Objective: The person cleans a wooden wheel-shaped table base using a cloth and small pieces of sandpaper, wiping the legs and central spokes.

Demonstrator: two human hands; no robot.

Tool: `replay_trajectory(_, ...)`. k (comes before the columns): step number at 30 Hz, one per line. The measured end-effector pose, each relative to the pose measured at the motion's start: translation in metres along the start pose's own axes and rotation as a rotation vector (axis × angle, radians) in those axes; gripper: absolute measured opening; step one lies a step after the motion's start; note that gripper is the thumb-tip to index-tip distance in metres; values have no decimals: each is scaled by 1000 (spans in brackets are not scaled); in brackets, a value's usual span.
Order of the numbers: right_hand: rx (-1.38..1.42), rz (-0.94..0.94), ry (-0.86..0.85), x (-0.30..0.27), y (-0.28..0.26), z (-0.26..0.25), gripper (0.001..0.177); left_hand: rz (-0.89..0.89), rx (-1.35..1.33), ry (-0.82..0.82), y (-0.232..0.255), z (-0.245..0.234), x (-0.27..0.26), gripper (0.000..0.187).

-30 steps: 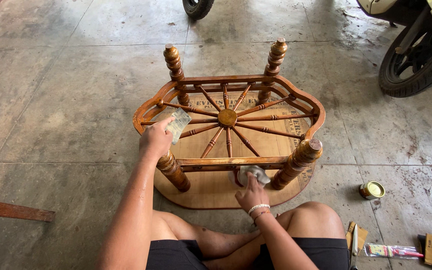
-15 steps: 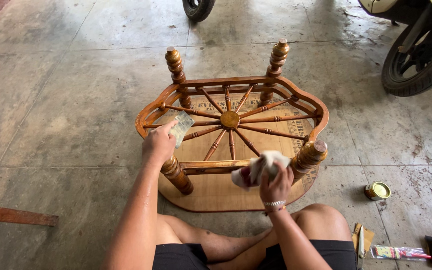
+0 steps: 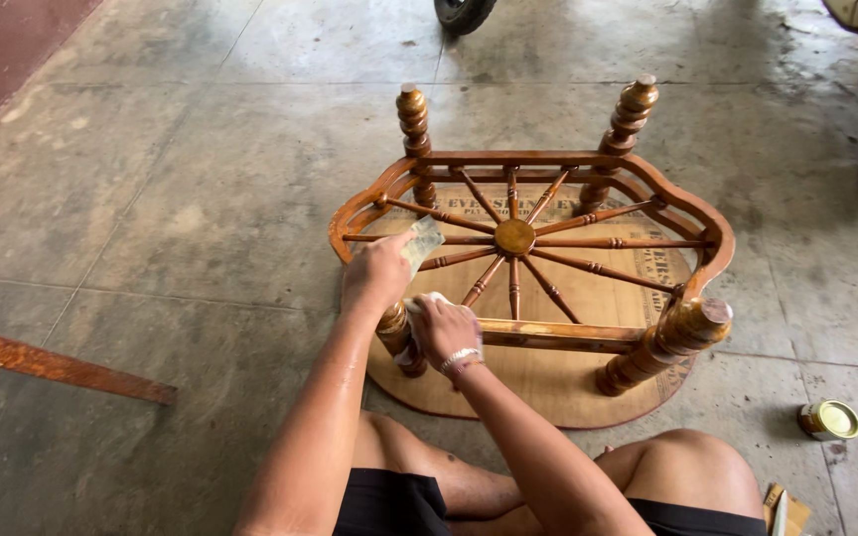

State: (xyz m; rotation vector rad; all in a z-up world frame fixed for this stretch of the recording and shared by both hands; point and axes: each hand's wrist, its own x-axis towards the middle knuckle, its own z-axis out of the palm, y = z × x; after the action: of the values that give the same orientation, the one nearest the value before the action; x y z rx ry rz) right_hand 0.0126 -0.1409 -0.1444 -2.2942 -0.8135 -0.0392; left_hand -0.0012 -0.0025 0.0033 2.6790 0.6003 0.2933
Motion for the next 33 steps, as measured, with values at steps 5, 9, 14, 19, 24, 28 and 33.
replay_trajectory(5,548,143,178,-17,-25,36,35,-147,2,-217,9,-14,-5,47)
replay_trajectory(9,266,99,95,-49,-6,31,40,34,-32,-20,3,-9,-4,48)
replay_trajectory(14,97,385,-143,-59,13,-4,40,-49,-40,-89,-2,1,1,48)
replay_trajectory(19,242,12,363,-47,8,2,38,11,-42,-23,-7,7,1,47)
replay_trajectory(24,-192,-333,157,-24,6,17,52,-93,-45,-83,-1,3,1,47)
replay_trajectory(28,-342,-319,71,-30,24,-5,62,-2,-12,51,-6,0,-2,48)
replay_trajectory(33,-413,-22,-141,-37,80,-61,73,-201,-44,-151,1,-2,-3,47)
